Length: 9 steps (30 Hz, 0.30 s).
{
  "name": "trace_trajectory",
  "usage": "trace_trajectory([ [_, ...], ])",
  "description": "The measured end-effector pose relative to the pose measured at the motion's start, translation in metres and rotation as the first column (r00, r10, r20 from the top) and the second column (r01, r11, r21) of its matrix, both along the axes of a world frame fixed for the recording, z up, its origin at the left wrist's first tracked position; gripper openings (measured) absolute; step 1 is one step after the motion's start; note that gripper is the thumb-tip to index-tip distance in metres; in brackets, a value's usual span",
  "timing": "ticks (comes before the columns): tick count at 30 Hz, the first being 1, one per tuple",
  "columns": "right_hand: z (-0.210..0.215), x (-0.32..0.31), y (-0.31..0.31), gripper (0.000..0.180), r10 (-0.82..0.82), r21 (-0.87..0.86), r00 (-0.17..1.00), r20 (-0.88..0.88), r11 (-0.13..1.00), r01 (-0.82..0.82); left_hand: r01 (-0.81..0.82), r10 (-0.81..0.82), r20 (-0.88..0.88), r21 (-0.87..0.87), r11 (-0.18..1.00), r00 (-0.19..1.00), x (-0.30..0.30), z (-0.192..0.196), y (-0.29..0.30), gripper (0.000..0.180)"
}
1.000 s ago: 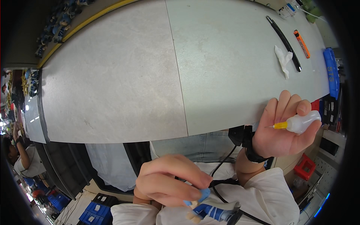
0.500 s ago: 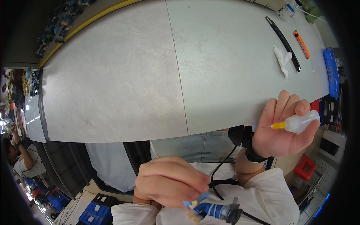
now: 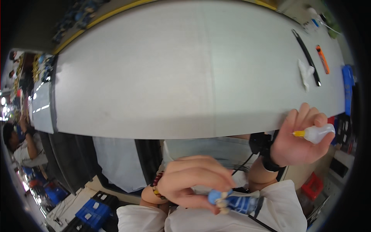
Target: Applying glue or solvent to small plastic figurines at a factory workbench to assemble parts.
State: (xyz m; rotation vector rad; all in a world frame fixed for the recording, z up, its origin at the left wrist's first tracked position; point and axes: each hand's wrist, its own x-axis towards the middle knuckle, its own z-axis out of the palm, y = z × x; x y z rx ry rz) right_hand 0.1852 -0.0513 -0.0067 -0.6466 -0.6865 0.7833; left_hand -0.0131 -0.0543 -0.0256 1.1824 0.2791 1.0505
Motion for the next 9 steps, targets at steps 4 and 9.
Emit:
trace_trajectory([
  [4,-0.001,0.004,-0.004,0.027,0.033,0.012,0.998,-0.051,0.999,-0.032,0.157,-0.168,-0.082,-0.121,0.980,0.982,-0.021,-0.010,-0.010,0.035],
  [9,-0.005,0.006,-0.006,0.026,-0.017,-0.007,0.999,-0.045,1.000,0.016,-0.105,0.040,-0.211,-0.303,0.947,0.977,-0.072,-0.048,-0.031,0.039],
])
